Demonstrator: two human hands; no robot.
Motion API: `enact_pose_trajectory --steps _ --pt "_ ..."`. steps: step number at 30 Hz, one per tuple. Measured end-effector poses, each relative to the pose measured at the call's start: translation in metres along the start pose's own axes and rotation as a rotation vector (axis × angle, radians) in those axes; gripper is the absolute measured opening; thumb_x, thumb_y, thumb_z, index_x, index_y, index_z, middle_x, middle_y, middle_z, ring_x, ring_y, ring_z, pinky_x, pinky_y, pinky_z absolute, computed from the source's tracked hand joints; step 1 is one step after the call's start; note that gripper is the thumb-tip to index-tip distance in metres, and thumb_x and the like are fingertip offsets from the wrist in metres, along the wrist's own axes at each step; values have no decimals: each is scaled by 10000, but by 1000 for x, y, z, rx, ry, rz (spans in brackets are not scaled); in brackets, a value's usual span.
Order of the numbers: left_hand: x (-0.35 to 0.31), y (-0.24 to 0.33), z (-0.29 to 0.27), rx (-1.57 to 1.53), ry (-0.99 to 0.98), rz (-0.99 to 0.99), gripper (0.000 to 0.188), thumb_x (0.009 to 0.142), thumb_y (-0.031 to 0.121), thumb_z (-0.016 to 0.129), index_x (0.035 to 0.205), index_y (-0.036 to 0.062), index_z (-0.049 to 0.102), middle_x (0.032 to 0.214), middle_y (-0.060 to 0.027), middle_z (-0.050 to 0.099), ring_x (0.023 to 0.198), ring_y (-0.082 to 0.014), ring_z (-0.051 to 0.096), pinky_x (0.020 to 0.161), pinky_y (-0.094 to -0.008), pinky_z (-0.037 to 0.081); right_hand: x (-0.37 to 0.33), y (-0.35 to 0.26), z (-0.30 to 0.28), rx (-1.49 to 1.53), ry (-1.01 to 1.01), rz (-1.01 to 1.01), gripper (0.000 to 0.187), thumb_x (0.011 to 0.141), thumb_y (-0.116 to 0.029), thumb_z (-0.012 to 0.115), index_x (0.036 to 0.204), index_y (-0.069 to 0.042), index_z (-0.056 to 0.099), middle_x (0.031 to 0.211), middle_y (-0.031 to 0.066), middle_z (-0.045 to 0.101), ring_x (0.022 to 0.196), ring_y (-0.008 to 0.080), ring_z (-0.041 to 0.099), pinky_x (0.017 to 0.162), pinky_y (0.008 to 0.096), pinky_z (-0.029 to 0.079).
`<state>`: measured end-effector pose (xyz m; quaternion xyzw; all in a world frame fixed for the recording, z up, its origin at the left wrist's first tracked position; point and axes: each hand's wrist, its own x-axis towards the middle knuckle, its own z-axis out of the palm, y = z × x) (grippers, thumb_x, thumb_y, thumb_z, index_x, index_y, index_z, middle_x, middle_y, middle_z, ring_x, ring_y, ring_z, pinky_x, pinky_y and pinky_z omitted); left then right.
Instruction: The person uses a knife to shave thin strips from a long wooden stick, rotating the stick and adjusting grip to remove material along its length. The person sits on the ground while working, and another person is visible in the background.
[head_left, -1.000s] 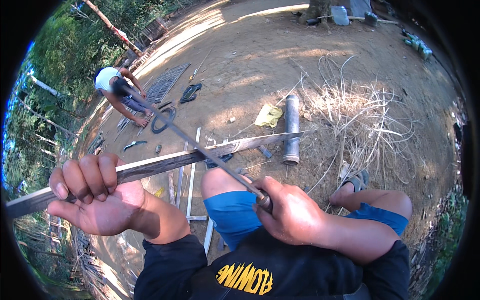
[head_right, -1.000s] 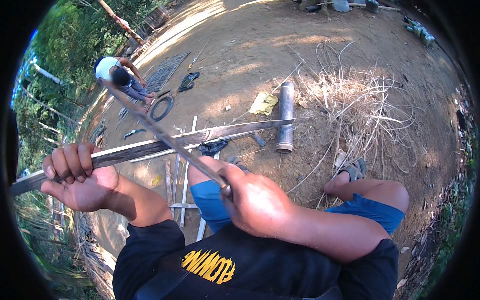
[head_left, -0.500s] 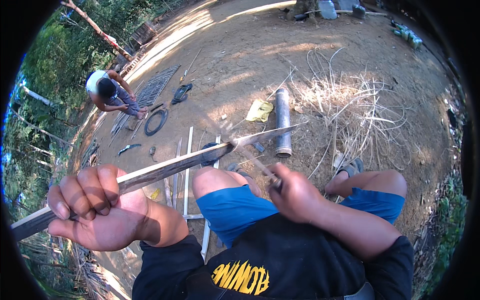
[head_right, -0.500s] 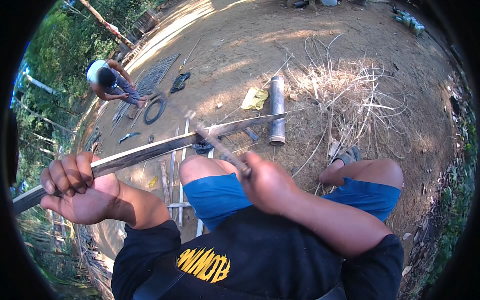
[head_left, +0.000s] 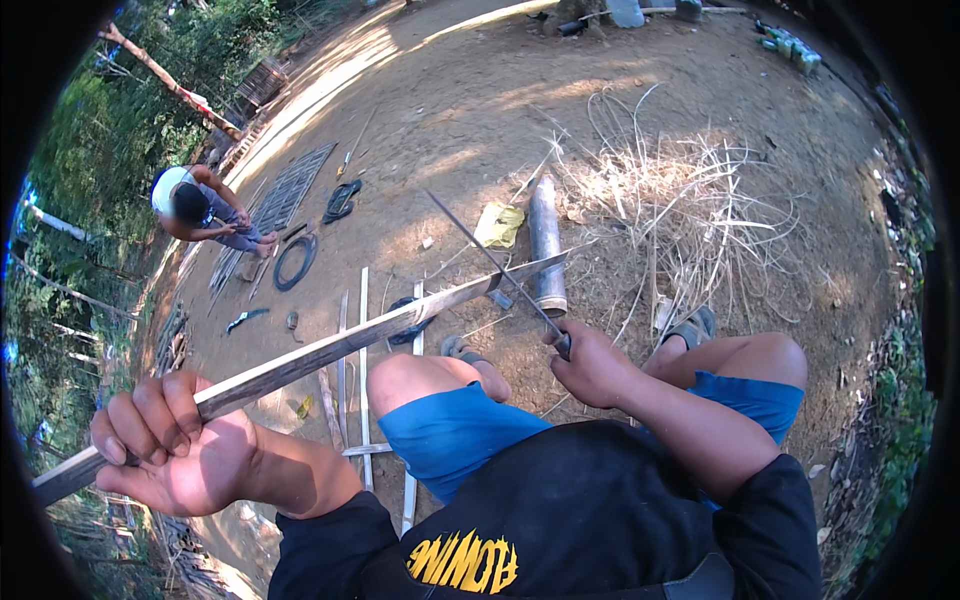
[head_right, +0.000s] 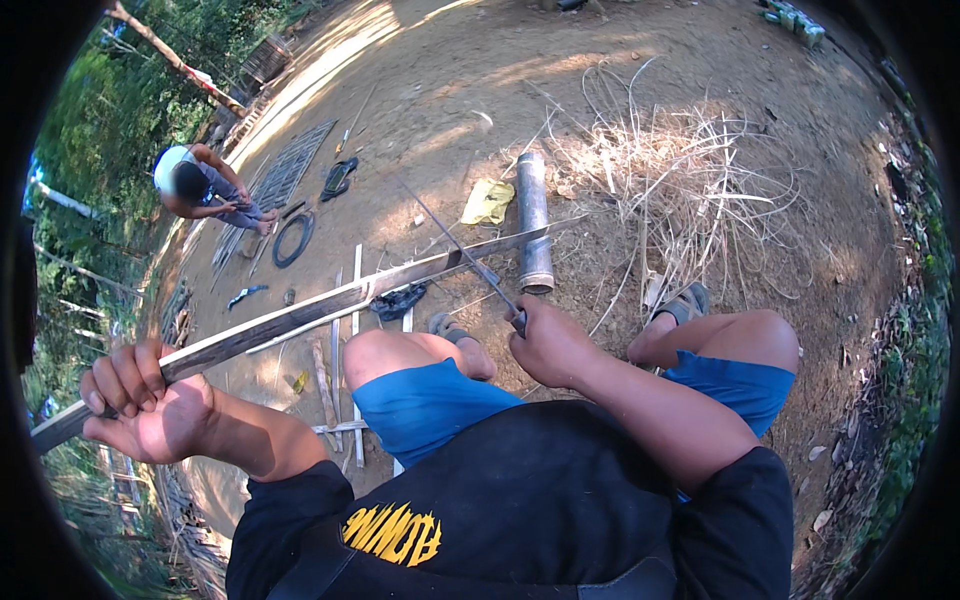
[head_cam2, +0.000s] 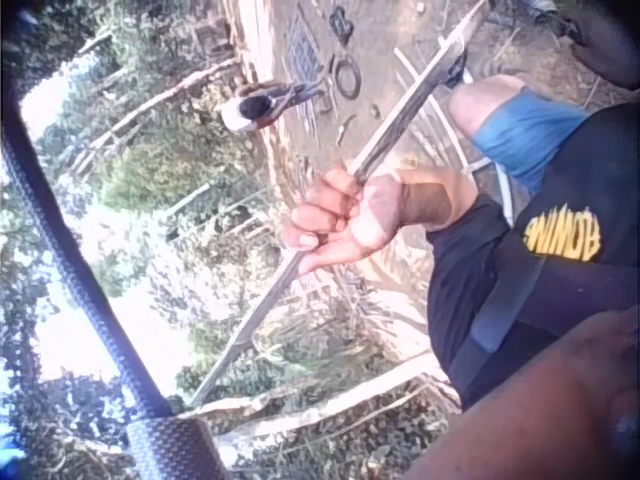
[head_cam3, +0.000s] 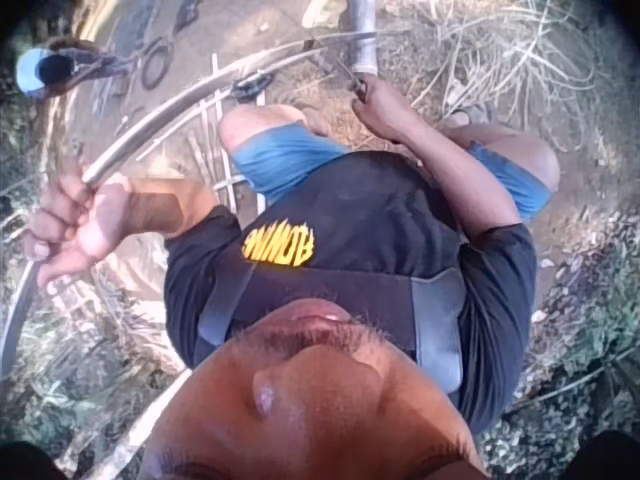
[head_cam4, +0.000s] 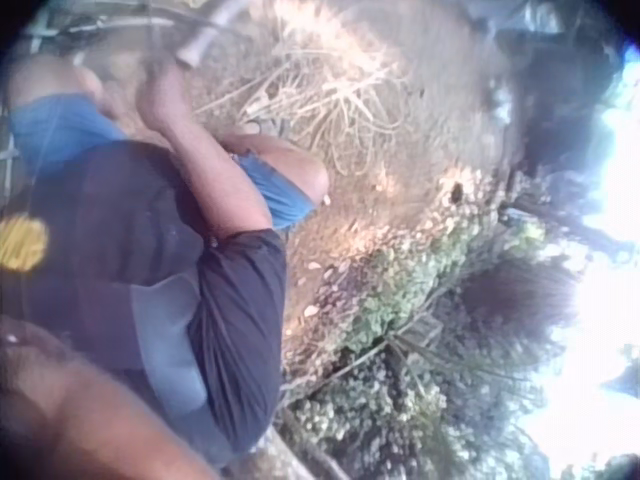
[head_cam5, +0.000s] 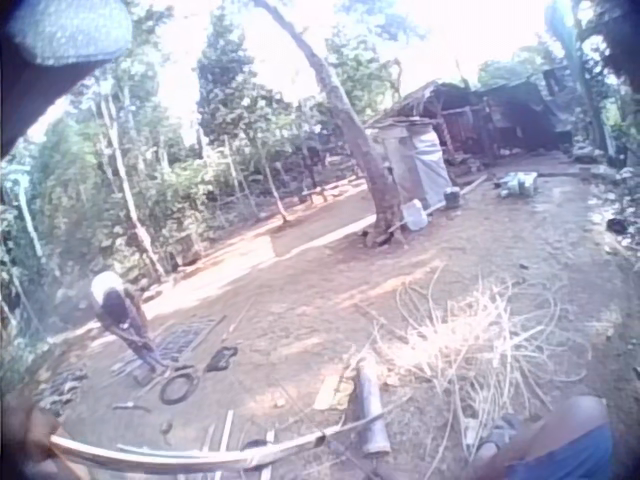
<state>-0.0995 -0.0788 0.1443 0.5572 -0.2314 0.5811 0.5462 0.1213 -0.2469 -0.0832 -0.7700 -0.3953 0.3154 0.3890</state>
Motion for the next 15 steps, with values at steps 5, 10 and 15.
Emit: enact_pose_trajectory --steps 5,10,15 --pt "4 1 -3 -21 19 -10 311 922 373 566 808 98 479 607 60 372 466 -48 319 442 -205 283 -3 -31 -5 -40 -44 -213 354 833 -132 590 1150 -1 498 817 230 635 818 406 632 716 463 498" --pt "8 -2 -1 -6 37 -4 318 930 380 541 812 89 491 611 60 370 467 -50 301 437 -212 258 -20 -77 -6 100 -145 -414 391 851 -124 579 1202 -28 437 867 227 627 849 417 610 727 490 475" --pt "8 0 -3 -20 -1 -45 363 939 428 507 800 93 487 596 59 365 471 -56 319 444 -212 271 -22 -106 -12 120 -245 -437 355 850 -105 556 1181 -35 447 1171 152 591 1082 364 557 885 466 415"
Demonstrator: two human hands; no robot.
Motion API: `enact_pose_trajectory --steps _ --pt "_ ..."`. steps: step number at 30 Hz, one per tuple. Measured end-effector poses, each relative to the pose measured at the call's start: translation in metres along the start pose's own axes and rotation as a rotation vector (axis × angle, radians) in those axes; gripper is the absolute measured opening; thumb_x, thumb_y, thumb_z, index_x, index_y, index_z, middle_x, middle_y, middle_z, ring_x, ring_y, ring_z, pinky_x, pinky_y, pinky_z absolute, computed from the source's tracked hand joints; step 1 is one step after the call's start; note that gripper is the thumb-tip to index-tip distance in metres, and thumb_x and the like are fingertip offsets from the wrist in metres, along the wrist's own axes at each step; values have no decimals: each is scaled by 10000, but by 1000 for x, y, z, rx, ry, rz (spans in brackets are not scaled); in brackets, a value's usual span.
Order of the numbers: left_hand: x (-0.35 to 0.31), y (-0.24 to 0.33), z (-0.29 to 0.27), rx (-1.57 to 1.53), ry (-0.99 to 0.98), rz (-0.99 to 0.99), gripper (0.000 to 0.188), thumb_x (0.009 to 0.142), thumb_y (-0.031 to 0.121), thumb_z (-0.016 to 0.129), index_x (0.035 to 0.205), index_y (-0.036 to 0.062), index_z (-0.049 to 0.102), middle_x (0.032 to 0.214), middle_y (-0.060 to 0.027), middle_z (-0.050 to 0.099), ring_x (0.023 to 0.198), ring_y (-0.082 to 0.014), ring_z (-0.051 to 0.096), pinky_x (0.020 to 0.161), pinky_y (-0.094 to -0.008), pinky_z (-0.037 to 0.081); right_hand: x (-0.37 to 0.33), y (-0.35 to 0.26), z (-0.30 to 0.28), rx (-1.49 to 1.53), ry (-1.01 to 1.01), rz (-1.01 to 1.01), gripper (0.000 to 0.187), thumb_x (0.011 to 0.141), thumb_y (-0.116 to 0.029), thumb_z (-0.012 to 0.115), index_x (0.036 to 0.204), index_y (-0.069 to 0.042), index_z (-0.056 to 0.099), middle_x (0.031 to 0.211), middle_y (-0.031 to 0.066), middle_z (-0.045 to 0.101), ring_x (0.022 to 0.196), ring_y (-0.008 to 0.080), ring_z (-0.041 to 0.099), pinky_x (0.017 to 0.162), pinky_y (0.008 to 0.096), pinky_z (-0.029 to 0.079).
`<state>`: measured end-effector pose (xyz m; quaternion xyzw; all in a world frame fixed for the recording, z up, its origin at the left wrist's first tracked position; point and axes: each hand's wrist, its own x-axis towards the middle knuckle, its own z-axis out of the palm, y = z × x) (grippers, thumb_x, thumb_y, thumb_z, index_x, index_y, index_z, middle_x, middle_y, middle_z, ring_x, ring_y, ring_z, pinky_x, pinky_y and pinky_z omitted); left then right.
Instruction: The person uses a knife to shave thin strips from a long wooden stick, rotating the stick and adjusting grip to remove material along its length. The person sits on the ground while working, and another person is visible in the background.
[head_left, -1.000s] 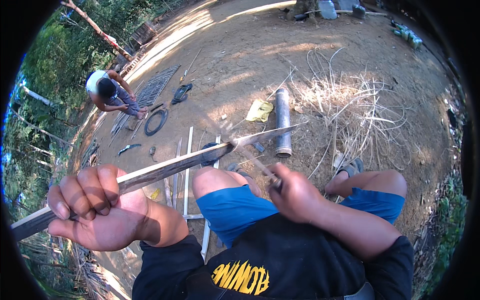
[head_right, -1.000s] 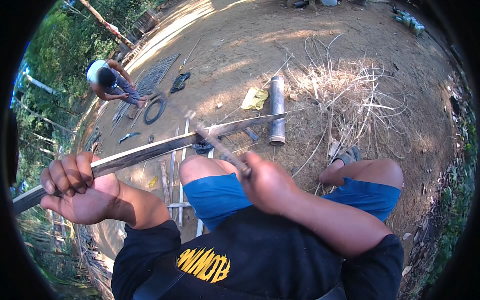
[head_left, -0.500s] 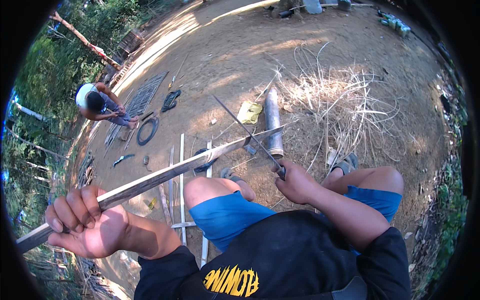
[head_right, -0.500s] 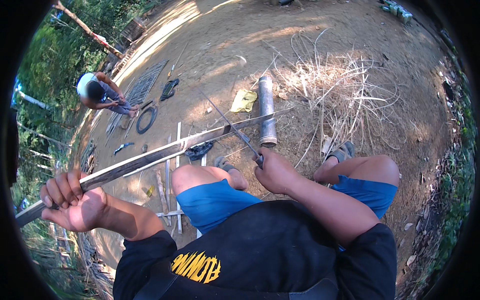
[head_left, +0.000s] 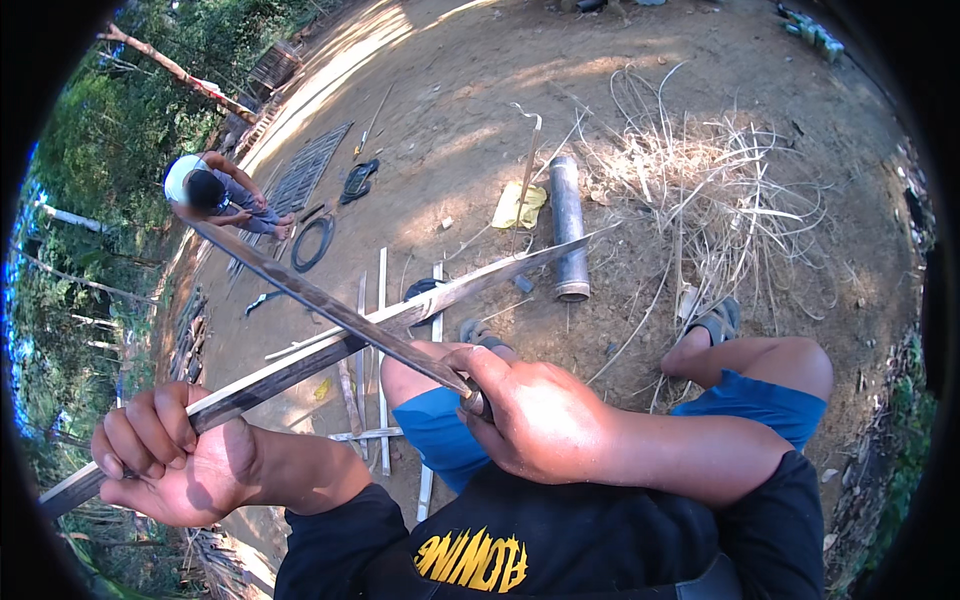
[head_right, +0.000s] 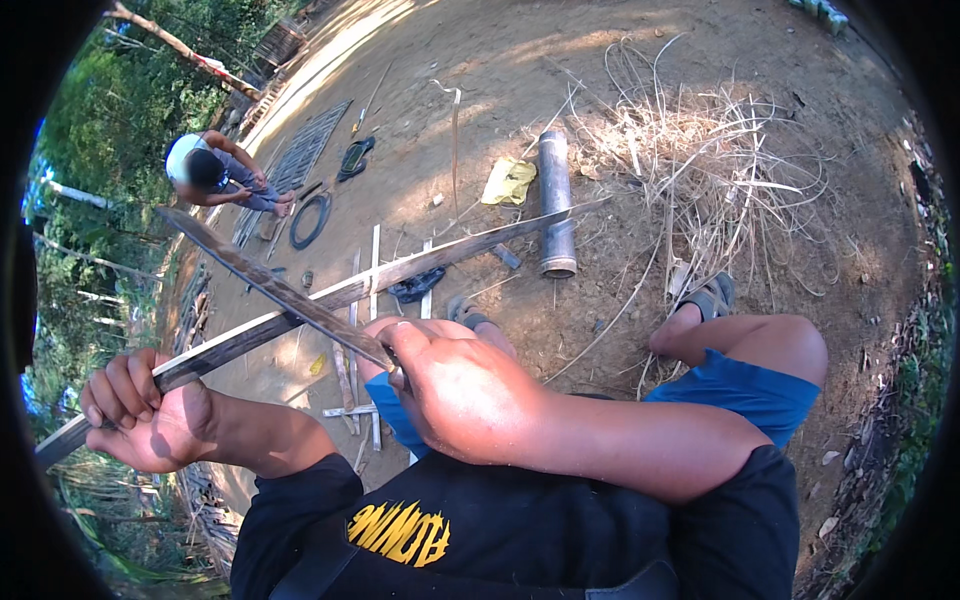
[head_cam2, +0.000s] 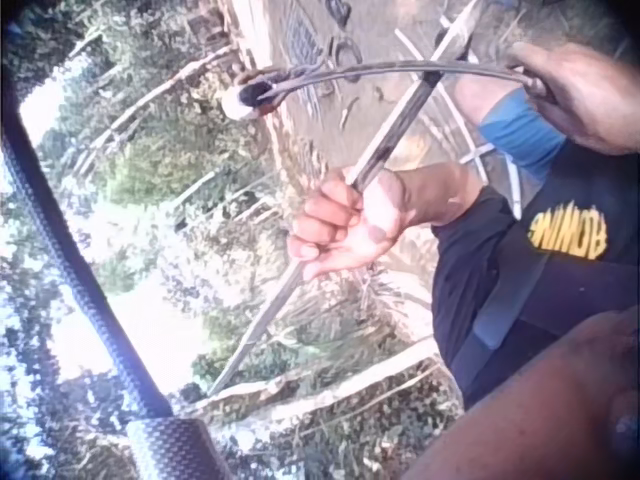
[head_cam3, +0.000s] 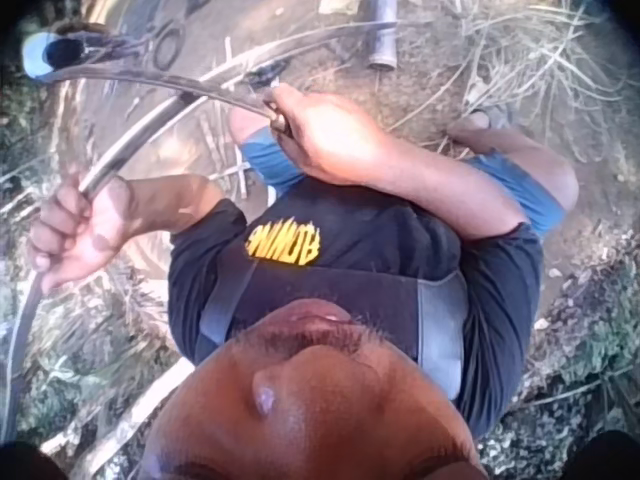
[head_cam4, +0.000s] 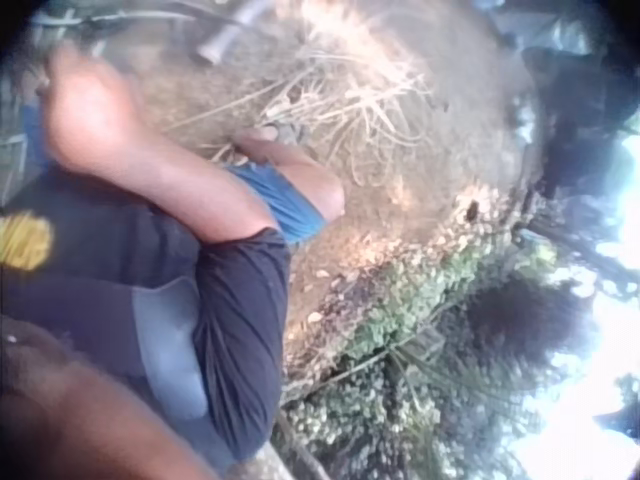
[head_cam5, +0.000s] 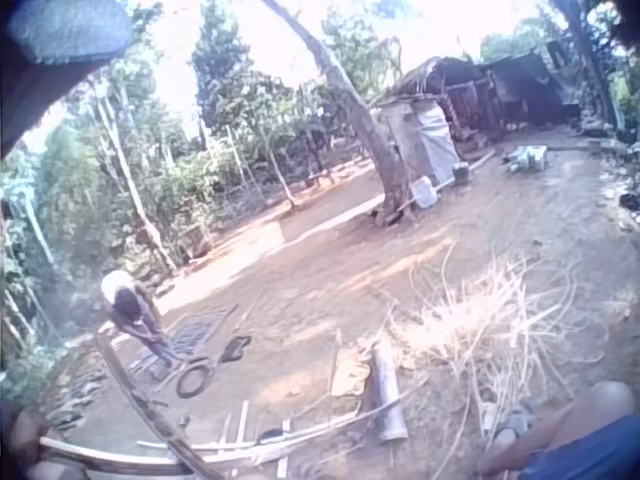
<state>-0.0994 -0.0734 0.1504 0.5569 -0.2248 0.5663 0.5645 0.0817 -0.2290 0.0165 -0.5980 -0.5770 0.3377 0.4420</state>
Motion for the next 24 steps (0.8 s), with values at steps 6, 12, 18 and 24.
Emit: enact_pose_trajectory --steps 6,12,18,24 --pt "-3 1 0 4 20 14 487 957 541 392 769 99 470 573 60 360 446 -58 304 421 -214 262 -1 52 6 11 75 206 306 851 -131 572 1124 -13 500 888 229 630 864 387 629 709 418 488" --pt "-7 7 -1 -5 -8 32 510 953 554 381 744 96 459 568 63 351 446 -56 281 410 -212 236 -9 83 -10 -114 172 352 338 823 -123 609 1130 -5 529 880 236 634 864 407 624 752 451 493" --pt "-1 5 -2 16 61 13 580 939 605 336 713 87 464 545 44 346 447 -71 293 419 -206 249 -10 93 0 -83 147 286 288 832 -140 578 1090 -19 539 878 237 635 854 421 615 750 491 482" --pt "2 5 -14 46 89 22 558 942 586 361 736 79 469 564 40 345 457 -74 286 425 -220 248 -3 97 -10 -245 189 284 276 837 -144 562 1087 -29 533 870 230 635 853 429 606 745 517 468"
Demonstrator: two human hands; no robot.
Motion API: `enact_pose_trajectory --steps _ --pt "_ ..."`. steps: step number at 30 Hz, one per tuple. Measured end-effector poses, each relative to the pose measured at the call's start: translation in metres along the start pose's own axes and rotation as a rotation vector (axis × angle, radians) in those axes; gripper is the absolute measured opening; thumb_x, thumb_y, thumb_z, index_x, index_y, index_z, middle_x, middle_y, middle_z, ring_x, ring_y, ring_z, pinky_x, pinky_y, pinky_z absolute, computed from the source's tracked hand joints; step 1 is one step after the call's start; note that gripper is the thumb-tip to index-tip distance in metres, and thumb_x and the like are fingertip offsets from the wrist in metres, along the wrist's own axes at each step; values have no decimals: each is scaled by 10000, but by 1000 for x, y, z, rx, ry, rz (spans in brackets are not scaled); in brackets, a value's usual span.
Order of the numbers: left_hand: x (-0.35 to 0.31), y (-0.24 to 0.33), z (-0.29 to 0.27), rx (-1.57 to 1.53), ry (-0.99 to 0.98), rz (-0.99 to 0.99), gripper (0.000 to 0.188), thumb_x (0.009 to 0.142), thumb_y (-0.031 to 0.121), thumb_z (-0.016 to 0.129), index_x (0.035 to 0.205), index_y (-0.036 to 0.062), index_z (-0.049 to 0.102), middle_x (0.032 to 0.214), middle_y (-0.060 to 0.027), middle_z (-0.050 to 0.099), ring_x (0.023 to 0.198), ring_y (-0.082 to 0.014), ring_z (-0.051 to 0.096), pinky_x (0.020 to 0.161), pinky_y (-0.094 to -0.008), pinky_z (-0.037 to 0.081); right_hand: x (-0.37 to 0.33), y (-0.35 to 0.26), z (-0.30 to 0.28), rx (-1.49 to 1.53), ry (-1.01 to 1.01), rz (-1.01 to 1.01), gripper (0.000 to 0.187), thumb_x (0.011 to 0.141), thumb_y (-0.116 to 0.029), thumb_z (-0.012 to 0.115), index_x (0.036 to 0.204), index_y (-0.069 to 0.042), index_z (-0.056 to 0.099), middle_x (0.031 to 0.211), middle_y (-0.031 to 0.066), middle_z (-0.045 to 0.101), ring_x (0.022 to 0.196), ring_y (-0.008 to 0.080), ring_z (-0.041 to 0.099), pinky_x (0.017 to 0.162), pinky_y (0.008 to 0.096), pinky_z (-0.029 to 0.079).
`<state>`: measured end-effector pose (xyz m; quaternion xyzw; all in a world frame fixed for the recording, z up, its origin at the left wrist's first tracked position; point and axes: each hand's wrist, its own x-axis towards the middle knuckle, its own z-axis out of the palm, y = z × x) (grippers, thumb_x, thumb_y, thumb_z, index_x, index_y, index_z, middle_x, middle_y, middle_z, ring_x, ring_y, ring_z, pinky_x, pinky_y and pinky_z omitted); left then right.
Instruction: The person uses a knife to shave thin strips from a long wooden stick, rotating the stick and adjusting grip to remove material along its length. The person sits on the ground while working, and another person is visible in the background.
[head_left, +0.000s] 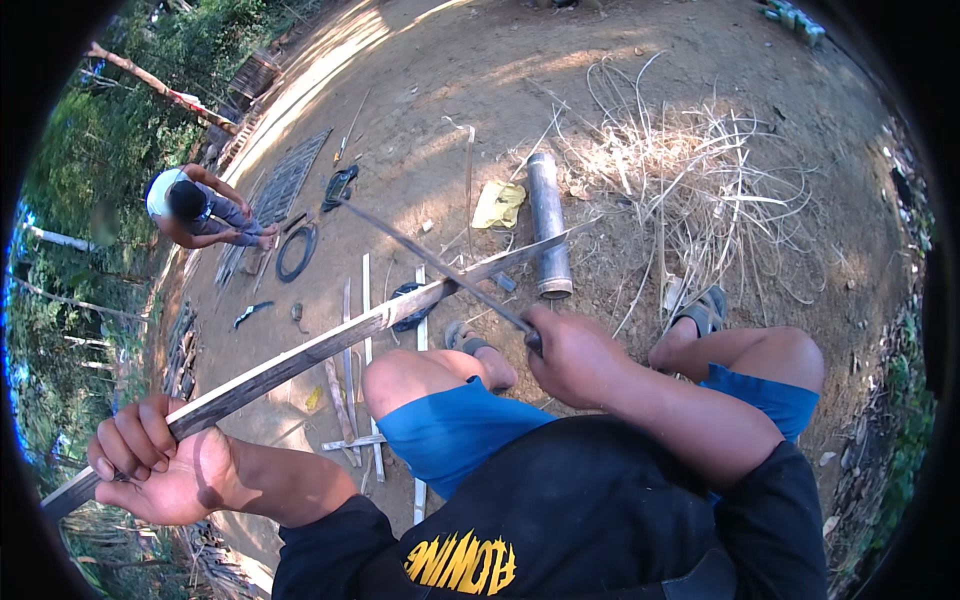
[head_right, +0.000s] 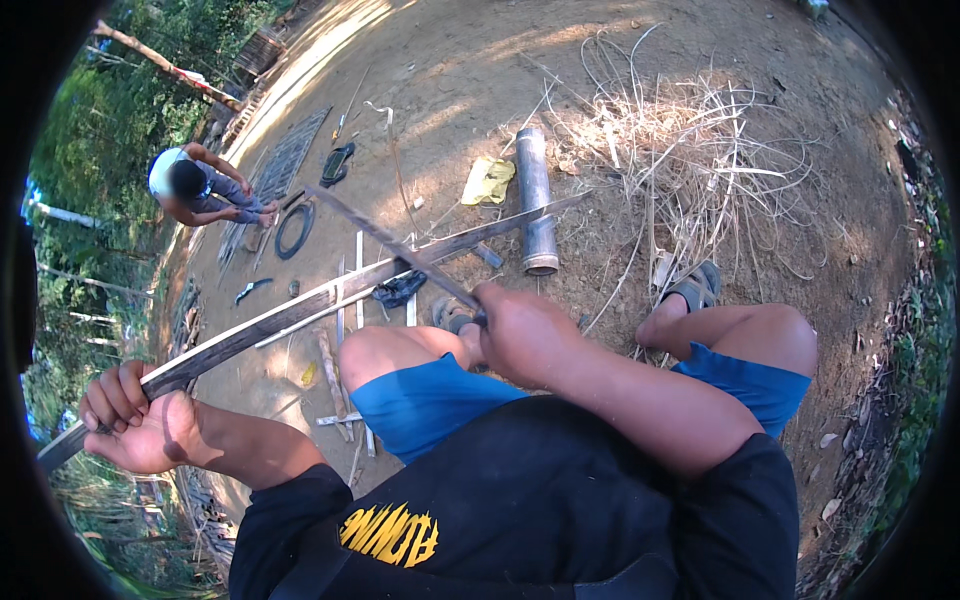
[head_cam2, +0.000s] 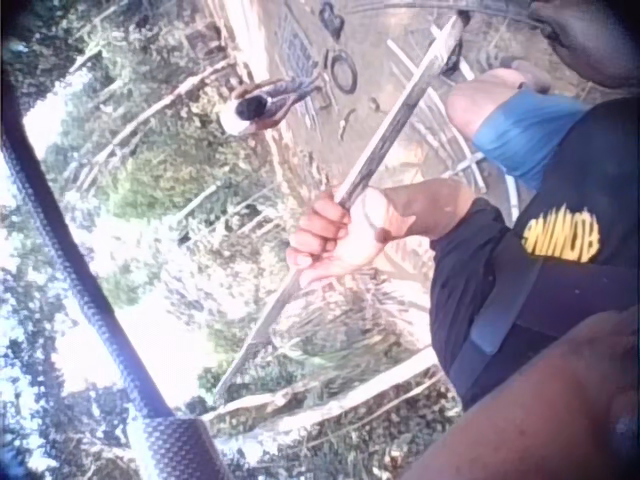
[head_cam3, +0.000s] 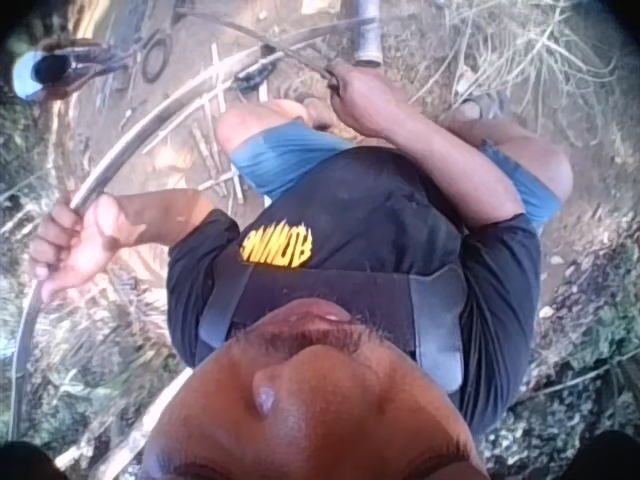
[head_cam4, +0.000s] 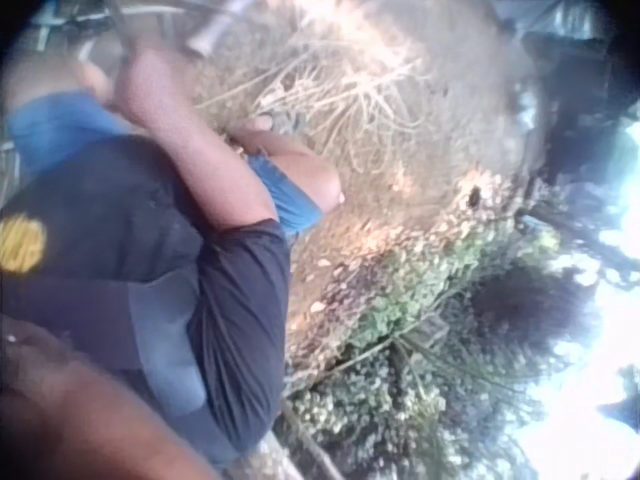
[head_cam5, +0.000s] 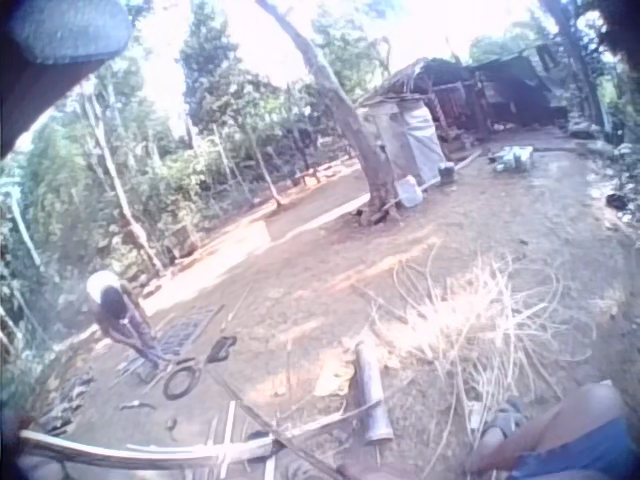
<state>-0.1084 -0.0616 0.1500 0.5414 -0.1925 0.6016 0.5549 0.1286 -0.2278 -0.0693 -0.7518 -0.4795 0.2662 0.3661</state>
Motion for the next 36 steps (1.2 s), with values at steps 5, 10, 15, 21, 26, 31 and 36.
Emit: enact_pose_trajectory --steps 5,10,15,21,26,31,36 --pt "2 -5 4 -21 -82 34 384 955 423 473 788 77 463 606 47 352 479 -66 277 430 -226 224 -7 -30 -5 144 -60 -243 251 834 -174 579 1045 -42 552 874 241 641 869 424 618 752 498 477" --pt "3 -5 7 -43 -104 -5 550 956 563 338 735 76 465 562 44 356 451 -65 308 426 -209 243 7 53 -12 -73 -85 291 317 852 -152 542 1153 -54 536 974 229 643 929 403 620 800 495 481" --pt "10 -4 8 -15 -127 -14 445 949 477 432 737 87 466 553 64 342 438 -52 279 418 -200 233 5 16 -24 13 -76 111 317 828 -147 565 1118 -25 531 897 254 634 878 437 609 764 510 478" --pt "19 -9 3 5 -76 -8 464 955 486 424 721 88 465 557 60 339 443 -58 279 415 -208 224 23 64 0 53 -25 178 323 808 -120 574 1121 -45 557 925 244 639 890 417 615 783 496 483" --pt "26 -14 -1 -3 -94 -16 481 954 502 424 715 86 452 563 51 346 447 -64 279 431 -214 234 34 116 -15 -25 -25 294 302 807 -126 555 1095 -32 564 924 253 637 899 413 614 792 497 483" --pt "35 -11 -11 -3 -132 -55 525 961 531 347 706 83 447 566 48 348 453 -73 296 438 -221 246 39 52 -18 49 -51 61 285 802 -133 552 1067 -29 573 924 252 639 898 404 624 788 488 485" --pt "52 -18 -20 -20 -136 -94 499 967 494 340 699 85 439 569 43 355 452 -71 300 437 -221 252 65 156 -1 72 -61 319 270 799 -82 555 1063 -33 578 1005 231 642 952 393 621 838 467 486"
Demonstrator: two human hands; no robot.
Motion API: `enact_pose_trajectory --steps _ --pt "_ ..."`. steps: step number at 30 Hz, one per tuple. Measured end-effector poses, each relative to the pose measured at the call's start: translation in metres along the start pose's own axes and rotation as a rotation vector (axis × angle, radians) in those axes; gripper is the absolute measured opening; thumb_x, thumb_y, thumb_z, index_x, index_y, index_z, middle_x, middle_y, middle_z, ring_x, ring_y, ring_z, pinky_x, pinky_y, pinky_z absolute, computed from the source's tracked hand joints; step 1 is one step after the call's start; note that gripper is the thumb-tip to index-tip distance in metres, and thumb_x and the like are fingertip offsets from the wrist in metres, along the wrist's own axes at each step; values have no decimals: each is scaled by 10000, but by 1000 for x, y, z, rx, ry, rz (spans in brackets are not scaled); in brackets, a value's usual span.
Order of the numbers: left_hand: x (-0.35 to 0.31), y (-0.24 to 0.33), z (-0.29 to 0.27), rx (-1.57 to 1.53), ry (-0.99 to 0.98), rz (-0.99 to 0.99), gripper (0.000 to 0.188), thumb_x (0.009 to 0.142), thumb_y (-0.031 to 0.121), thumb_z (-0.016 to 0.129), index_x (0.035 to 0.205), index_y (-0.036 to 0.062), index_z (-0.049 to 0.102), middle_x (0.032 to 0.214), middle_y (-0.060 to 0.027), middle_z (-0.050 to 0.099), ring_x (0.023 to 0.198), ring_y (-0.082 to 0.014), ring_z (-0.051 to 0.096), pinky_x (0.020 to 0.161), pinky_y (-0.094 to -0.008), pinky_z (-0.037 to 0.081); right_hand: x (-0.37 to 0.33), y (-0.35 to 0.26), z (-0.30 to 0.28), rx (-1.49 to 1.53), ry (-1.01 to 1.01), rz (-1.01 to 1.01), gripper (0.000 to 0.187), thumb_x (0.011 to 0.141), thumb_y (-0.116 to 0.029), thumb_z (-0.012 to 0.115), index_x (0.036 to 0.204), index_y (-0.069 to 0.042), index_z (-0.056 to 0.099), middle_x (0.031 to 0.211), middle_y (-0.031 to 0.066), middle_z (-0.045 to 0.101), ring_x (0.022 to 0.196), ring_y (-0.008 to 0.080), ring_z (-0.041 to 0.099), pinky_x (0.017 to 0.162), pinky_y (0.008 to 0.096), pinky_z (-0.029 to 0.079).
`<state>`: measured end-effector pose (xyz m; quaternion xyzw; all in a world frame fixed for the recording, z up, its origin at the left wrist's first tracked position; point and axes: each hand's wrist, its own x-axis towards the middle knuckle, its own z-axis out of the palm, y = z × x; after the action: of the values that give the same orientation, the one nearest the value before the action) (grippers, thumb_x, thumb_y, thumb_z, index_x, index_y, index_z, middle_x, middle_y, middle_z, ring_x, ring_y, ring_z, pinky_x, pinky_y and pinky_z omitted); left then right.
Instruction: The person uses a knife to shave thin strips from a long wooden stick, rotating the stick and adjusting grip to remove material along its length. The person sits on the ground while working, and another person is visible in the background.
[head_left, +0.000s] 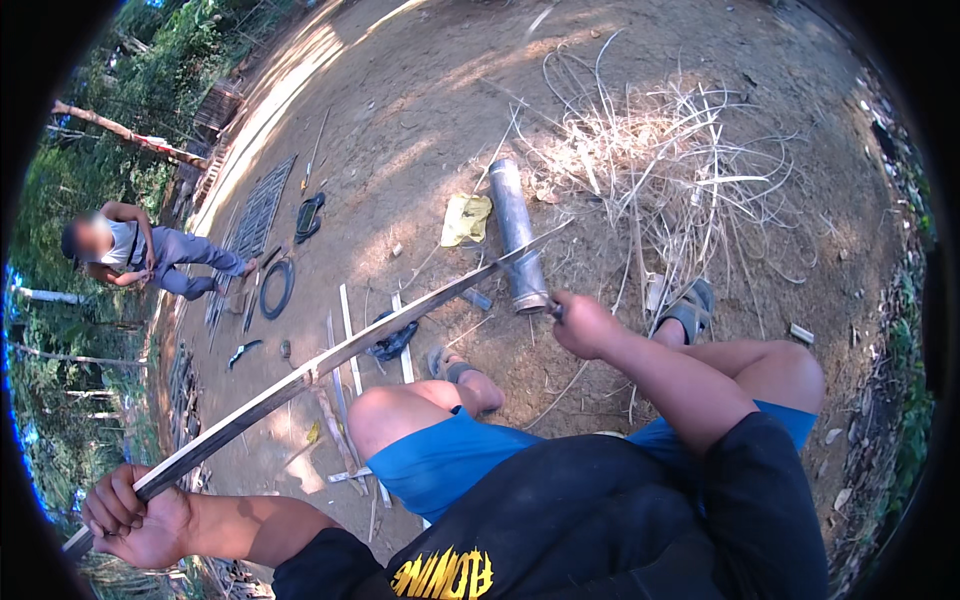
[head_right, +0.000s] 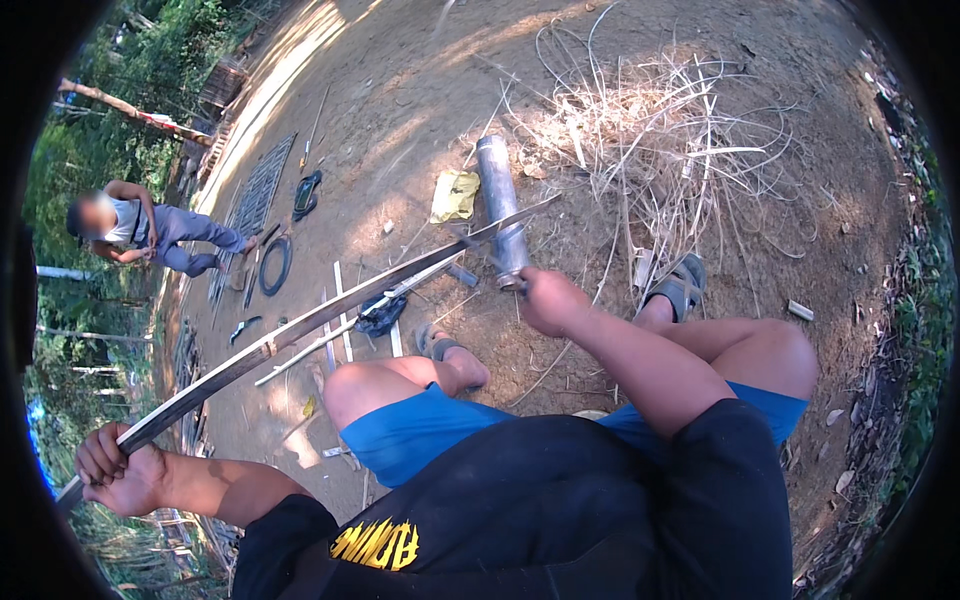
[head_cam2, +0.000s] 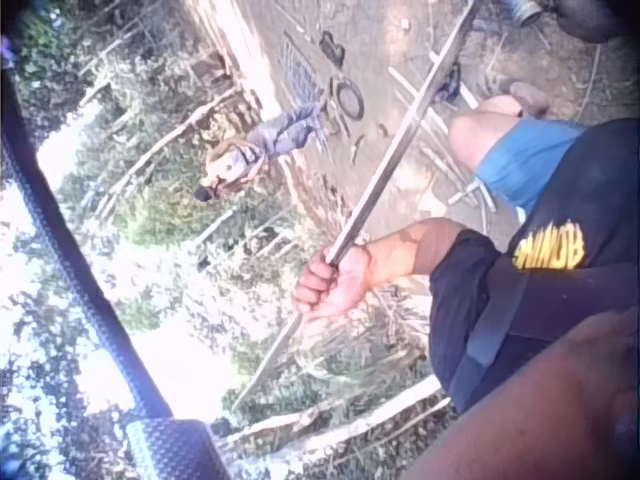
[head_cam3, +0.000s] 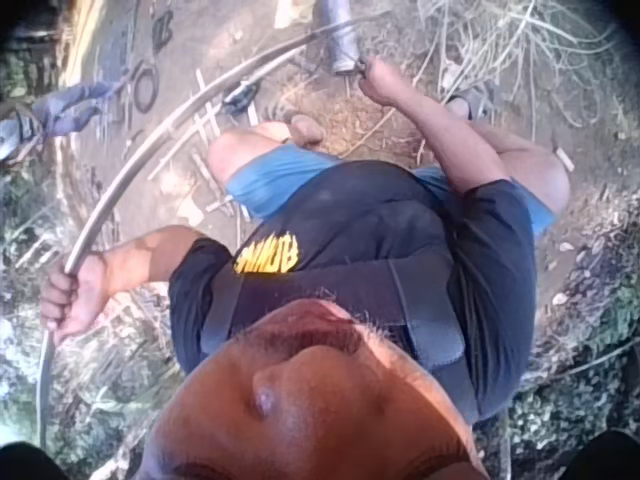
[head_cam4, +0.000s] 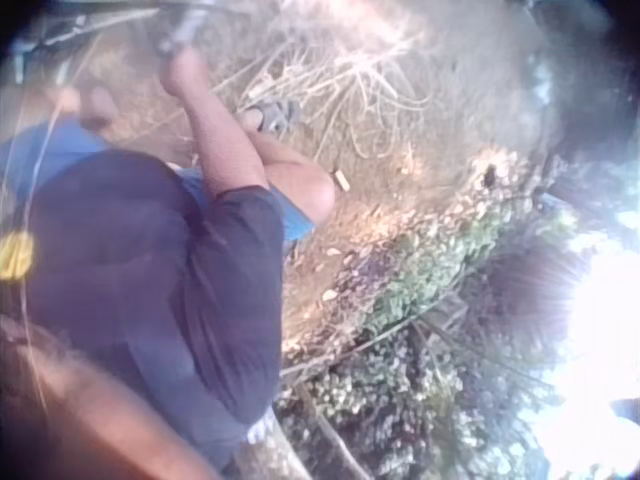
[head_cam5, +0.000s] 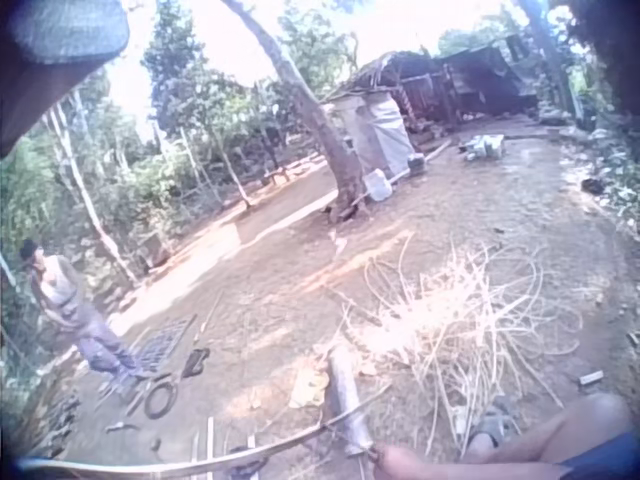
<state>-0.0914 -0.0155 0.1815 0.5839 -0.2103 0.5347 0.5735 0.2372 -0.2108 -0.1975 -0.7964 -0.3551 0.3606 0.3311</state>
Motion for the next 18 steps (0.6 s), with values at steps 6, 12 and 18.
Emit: enact_pose_trajectory --steps 6,12,18 --pt "16 -2 -22 41 38 26 512 970 495 329 685 80 424 568 33 358 451 -80 309 431 -223 263 18 -16 -9 -37 -24 -86 296 802 -100 533 1088 -30 563 977 237 645 926 398 627 831 465 493" --pt "43 -12 -40 45 43 -20 609 967 585 230 680 79 411 557 19 352 455 -87 312 435 -224 272 34 -36 0 30 14 -269 334 793 -119 550 1121 -56 558 912 236 639 898 393 625 792 473 492" --pt "64 -15 -60 66 115 -62 637 950 631 200 665 93 389 517 17 314 418 -95 277 413 -242 251 88 38 -12 -11 21 52 305 800 -99 541 1095 -29 568 1005 216 652 957 388 625 837 456 490"
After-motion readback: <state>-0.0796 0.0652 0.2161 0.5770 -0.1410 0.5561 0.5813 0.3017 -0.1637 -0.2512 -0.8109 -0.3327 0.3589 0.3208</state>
